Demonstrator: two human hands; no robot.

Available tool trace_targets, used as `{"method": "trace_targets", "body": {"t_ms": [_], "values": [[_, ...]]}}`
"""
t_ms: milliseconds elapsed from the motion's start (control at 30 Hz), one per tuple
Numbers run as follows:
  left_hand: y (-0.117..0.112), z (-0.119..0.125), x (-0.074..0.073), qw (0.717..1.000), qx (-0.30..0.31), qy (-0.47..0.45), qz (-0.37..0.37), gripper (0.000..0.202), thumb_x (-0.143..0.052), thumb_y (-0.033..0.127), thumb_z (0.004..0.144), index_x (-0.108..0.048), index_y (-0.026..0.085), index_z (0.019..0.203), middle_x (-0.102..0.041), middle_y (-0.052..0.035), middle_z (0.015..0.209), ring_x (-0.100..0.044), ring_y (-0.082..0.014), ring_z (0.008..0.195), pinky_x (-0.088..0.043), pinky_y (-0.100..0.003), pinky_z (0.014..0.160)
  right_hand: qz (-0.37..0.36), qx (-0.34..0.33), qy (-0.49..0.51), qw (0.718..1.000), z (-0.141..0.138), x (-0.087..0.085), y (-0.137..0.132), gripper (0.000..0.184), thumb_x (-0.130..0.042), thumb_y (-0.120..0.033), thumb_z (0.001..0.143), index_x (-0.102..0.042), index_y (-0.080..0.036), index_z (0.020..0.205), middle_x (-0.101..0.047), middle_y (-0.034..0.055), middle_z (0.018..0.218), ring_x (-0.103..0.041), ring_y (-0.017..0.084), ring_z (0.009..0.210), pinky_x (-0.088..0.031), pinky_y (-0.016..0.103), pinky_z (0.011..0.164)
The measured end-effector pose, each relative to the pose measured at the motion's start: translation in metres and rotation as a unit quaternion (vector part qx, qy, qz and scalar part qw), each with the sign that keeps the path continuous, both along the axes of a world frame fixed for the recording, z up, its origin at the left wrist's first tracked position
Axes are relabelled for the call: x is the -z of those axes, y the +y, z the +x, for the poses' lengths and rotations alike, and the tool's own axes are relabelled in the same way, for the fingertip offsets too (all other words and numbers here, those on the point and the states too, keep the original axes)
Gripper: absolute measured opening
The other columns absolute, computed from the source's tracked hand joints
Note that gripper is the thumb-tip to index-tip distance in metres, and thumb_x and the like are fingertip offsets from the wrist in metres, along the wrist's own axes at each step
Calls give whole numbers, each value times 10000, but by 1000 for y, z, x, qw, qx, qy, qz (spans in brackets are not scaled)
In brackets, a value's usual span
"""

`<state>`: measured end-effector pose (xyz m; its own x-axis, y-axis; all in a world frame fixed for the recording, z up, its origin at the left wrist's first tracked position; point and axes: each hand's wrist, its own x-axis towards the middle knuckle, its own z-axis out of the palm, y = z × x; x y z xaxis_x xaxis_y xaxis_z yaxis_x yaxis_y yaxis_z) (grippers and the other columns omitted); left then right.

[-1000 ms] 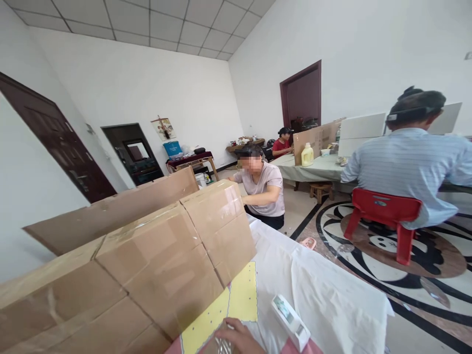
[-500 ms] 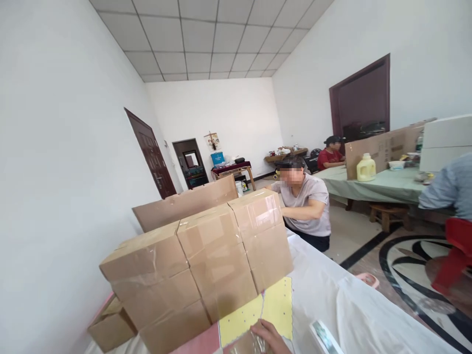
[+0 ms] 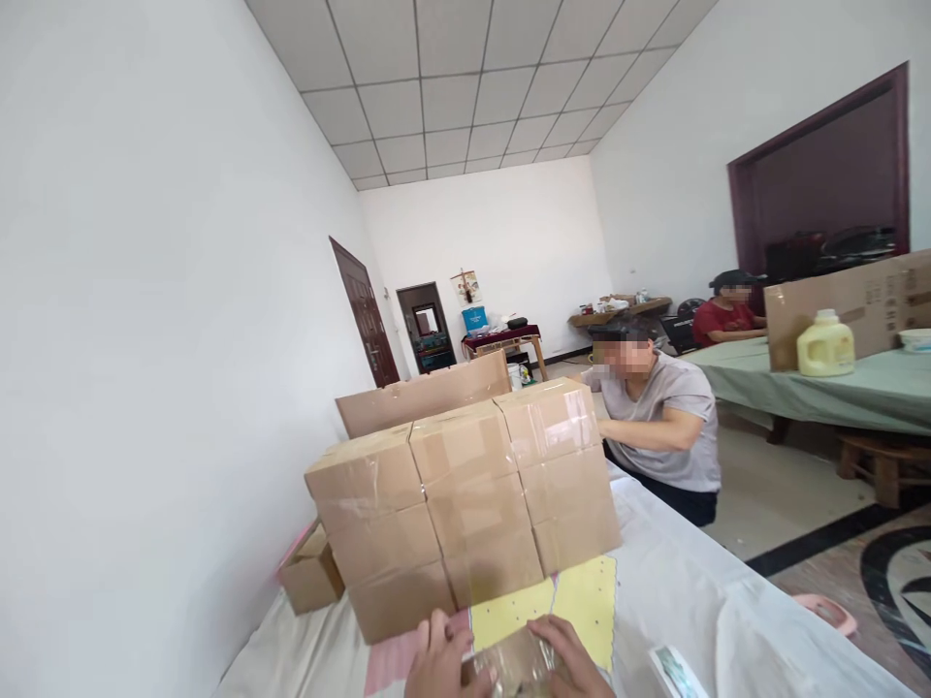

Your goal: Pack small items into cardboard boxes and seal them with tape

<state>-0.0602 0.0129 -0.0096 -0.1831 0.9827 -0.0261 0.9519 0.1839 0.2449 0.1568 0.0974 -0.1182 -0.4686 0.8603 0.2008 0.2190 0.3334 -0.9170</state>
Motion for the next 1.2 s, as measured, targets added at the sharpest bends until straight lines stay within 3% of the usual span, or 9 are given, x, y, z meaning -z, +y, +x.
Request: {"method": "trace_targets", "body": {"t_ms": [100,233,367,667,800,967,1033,1100,1200], "values": [[4,0,1,1000,10,-6,13,417,-595,557,805,-728,248,1051,-573,-101,1232,-461,-329,1224,-361,-413,1048,-31,-1,17,999,1,-1,-3,662,-521,-269,707,-642,-214,1355,-486,94,1501,-373,245,1476,-235,315,1243],[-4,5,6,998,51,-34,-4,575,-615,685,758,-684,282,1163,-565,-94,1343,-420,-365,1280,-308,-474,1087,-100,12,74,992,3,-10,-13,672,-497,-285,661,-674,-220,1306,-466,67,1529,-347,271,1492,-238,375,1251],[-12,9,4,995,67,-62,-27,470,-531,587,854,-627,320,1228,-641,-46,1291,-482,-343,1260,-286,-516,1095,-123,33,120,985,2,-17,-17,657,-496,-302,616,-716,-206,1228,-500,70,1506,-367,300,1475,-261,411,1243],[-19,0,-11,983,160,-76,-56,533,-626,562,802,-615,271,1249,-622,-51,1337,-500,-310,1266,-367,-397,1061,-142,39,161,976,14,-38,-49,684,-488,-262,640,-693,-193,1289,-506,62,1504,-393,279,1443,-258,423,1227],[-15,-7,-11,964,199,-132,-117,637,-655,503,788,-542,265,1368,-629,-44,1366,-559,-287,1226,-411,-362,1038,-159,61,159,972,23,-34,-71,736,-471,-247,692,-590,-219,1418,-357,39,1614,-237,242,1526,-175,401,1250],[-19,-12,-7,948,225,-166,-149,639,-644,554,796,-576,253,1356,-652,-33,1343,-577,-290,1211,-441,-348,1026,-53,-55,80,994,53,-31,-109,796,-537,-365,842,-303,-240,1592,-244,80,1643,-186,245,1541,-147,398,1251],[-23,-10,-7,947,237,-155,-149,579,-629,551,812,-621,250,1306,-667,-35,1315,-589,-287,1192,-445,-342,1019,12,-80,2,997,65,-32,-128,1024,-726,-474,733,-244,-233,1604,-229,136,1618,-259,321,1504,-233,441,1222],[-30,-4,-10,948,250,-133,-146,523,-631,518,822,-652,249,1270,-675,-42,1295,-592,-288,1183,-434,-351,1030,53,-70,-65,994,75,-32,-147,1175,-844,-494,579,-288,-234,1581,-260,167,1579,-327,377,1454,-306,472,1184],[-43,16,-17,940,270,-123,-166,482,-624,500,841,-663,264,1259,-679,-45,1278,-585,-293,1182,-426,-373,1037,85,-29,-82,993,95,-32,-177,1070,-855,-490,555,-417,-215,1492,-332,178,1497,-381,389,1407,-366,459,1148]]}}
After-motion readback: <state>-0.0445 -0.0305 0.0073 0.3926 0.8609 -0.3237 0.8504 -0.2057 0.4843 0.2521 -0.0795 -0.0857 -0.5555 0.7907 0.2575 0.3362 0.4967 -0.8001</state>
